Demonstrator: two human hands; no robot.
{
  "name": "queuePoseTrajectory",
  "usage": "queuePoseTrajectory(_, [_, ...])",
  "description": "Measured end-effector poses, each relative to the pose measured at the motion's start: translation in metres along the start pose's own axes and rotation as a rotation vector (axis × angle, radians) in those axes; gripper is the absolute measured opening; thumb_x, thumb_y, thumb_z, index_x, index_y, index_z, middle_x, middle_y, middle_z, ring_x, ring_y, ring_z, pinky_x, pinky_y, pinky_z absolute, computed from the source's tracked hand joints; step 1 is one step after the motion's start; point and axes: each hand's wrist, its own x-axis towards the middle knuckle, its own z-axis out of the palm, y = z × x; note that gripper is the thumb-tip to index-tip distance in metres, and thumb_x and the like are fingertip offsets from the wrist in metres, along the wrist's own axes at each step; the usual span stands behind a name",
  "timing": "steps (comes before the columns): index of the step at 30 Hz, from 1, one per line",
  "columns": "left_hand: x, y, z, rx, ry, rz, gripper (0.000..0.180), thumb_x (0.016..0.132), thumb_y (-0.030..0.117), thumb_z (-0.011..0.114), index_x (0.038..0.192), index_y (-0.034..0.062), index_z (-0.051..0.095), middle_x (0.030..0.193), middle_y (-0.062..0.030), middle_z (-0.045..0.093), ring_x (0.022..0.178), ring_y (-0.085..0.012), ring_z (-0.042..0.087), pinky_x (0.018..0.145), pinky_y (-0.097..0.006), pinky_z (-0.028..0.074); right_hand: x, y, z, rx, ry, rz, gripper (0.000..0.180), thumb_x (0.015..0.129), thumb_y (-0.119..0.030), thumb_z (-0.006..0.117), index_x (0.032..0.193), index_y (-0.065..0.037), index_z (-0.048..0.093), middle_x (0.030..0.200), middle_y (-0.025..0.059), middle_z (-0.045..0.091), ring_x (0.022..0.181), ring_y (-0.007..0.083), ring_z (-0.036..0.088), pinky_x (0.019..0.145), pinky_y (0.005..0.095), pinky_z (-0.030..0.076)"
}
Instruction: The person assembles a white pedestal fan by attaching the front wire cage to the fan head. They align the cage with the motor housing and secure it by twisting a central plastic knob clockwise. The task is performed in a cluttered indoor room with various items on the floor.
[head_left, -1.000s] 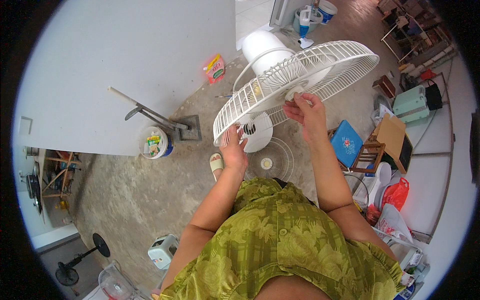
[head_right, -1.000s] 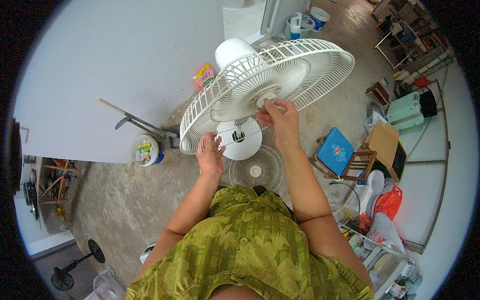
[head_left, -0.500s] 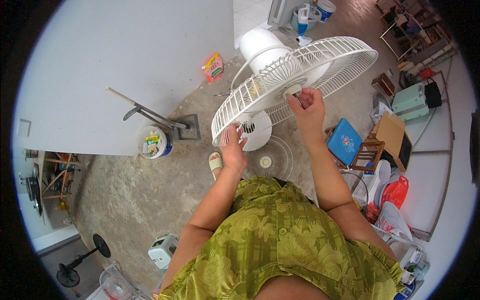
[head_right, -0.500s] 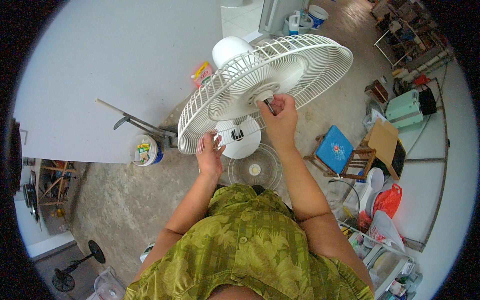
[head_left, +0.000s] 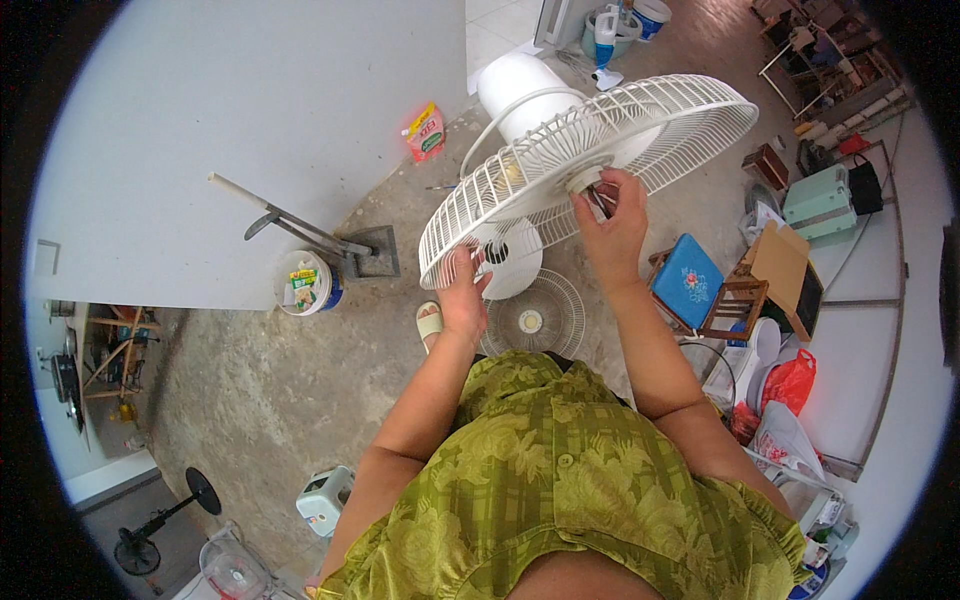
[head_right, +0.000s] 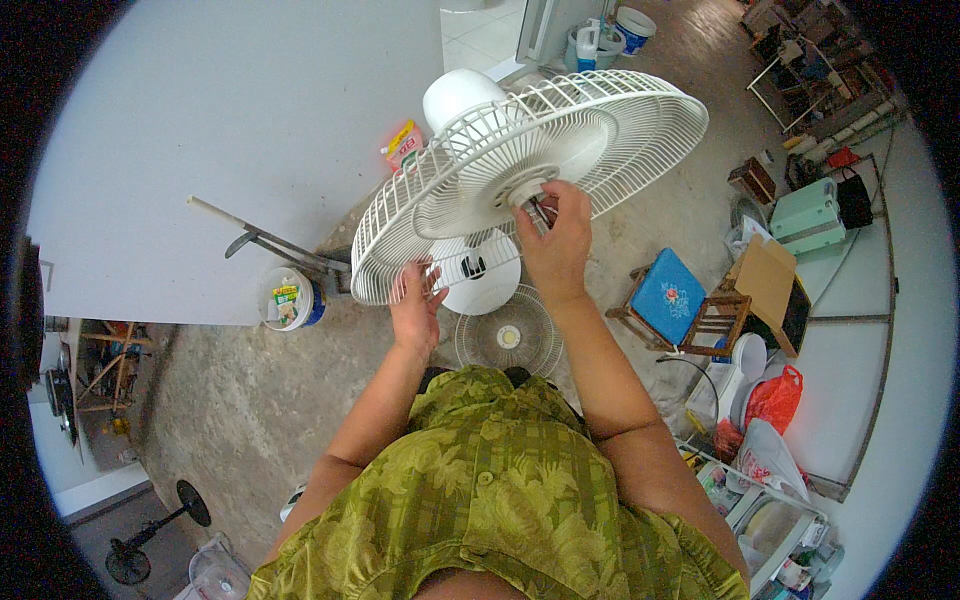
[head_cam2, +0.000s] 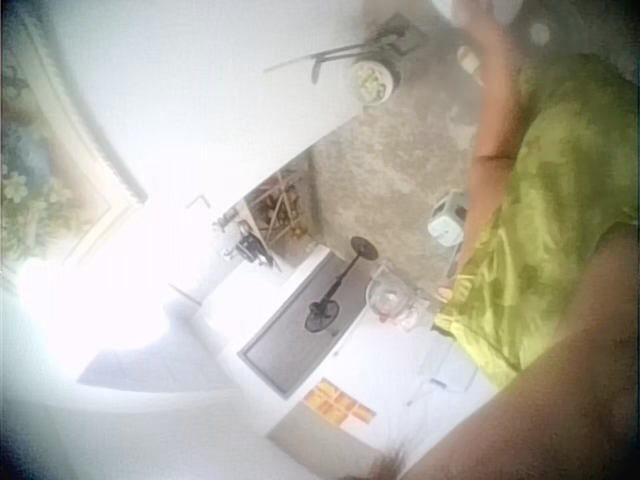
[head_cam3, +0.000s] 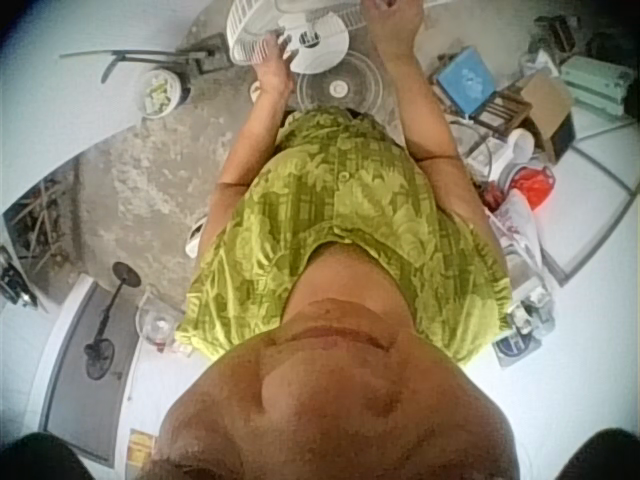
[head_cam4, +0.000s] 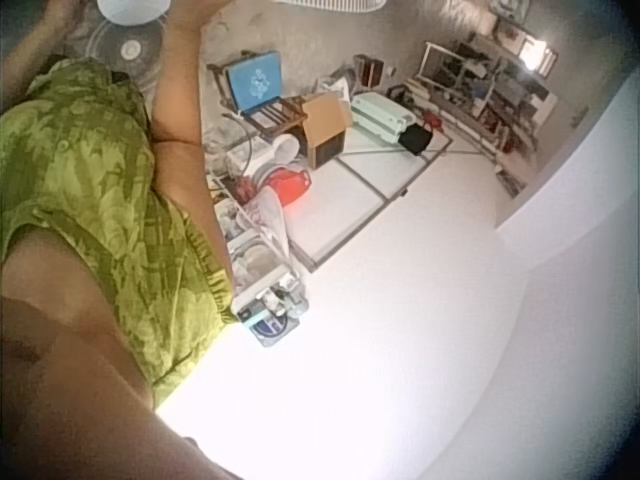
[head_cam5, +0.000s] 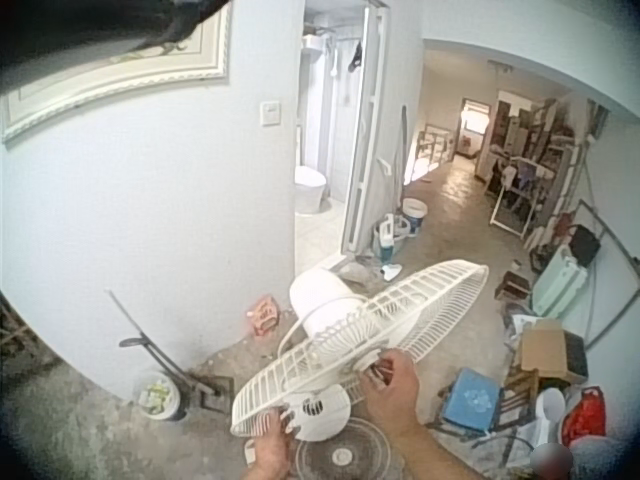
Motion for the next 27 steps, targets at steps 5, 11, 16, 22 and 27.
queuePoseTrajectory(5, [0.001, -0.002, 0.0, -0.019, 0.019, -0.015, 0.036, 0.089, 0.038, 0.055, 0.111, 0.0092, 0.051, 0.113, -0.0043, 0.055, 0.101, -0.018, 0.054, 0.074, -0.033, 0.048, 0.0, -0.003, -0.001, -0.036, 0.009, -0.078, 0.039, 0.067, 0.003, 0.07, 0.101, 0.0, 0.052, 0.1, 0.0121, 0.043, 0.087, 0.023, 0.053, 0.071, 0.0294, 0.05])
queuePoseTrajectory(11, [-0.001, 0.0, 0.002, -0.035, 0.021, -0.015, 0.039, 0.088, 0.039, 0.056, 0.113, 0.0092, 0.052, 0.115, -0.0047, 0.055, 0.102, -0.0187, 0.053, 0.076, -0.033, 0.047, -0.001, -0.007, -0.001, 0.123, 0.0, 0.01, 0.035, 0.07, 0.002, 0.07, 0.101, -0.001, 0.053, 0.101, 0.0106, 0.043, 0.09, 0.0197, 0.053, 0.076, 0.028, 0.051])
queuePoseTrajectory(16, [0.007, -0.007, -0.006, -0.064, -0.022, 0.005, 0.04, 0.088, 0.033, 0.058, 0.122, 0.0148, 0.047, 0.118, -0.0001, 0.053, 0.105, -0.0153, 0.052, 0.079, -0.033, 0.043, -0.004, 0.005, 0.001, 0.43, 0.033, 0.188, 0.031, 0.075, -0.002, 0.07, 0.1, 0.0, 0.053, 0.101, 0.0081, 0.049, 0.09, 0.0147, 0.054, 0.079, 0.0262, 0.05])
queuePoseTrajectory(22, [0.011, -0.001, -0.002, -0.056, 0.004, -0.008, 0.038, 0.088, 0.028, 0.059, 0.121, 0.0132, 0.047, 0.118, -0.0004, 0.054, 0.105, -0.0154, 0.052, 0.078, -0.032, 0.045, -0.001, 0.008, -0.001, 0.489, -0.048, 0.394, 0.033, 0.079, -0.01, 0.07, 0.104, 0.004, 0.053, 0.088, 0.0062, 0.058, 0.079, 0.011, 0.056, 0.07, 0.0213, 0.047])
queuePoseTrajectory(27, [0.012, -0.004, -0.003, -0.091, 0.035, -0.013, 0.037, 0.088, 0.026, 0.06, 0.119, 0.0139, 0.047, 0.115, 0.0001, 0.055, 0.101, -0.0161, 0.055, 0.076, -0.033, 0.046, -0.001, 0.004, -0.002, 0.477, -0.073, 0.462, 0.042, 0.08, -0.012, 0.069, 0.112, 0.007, 0.05, 0.085, 0.0069, 0.06, 0.072, 0.0109, 0.057, 0.065, 0.0218, 0.047])
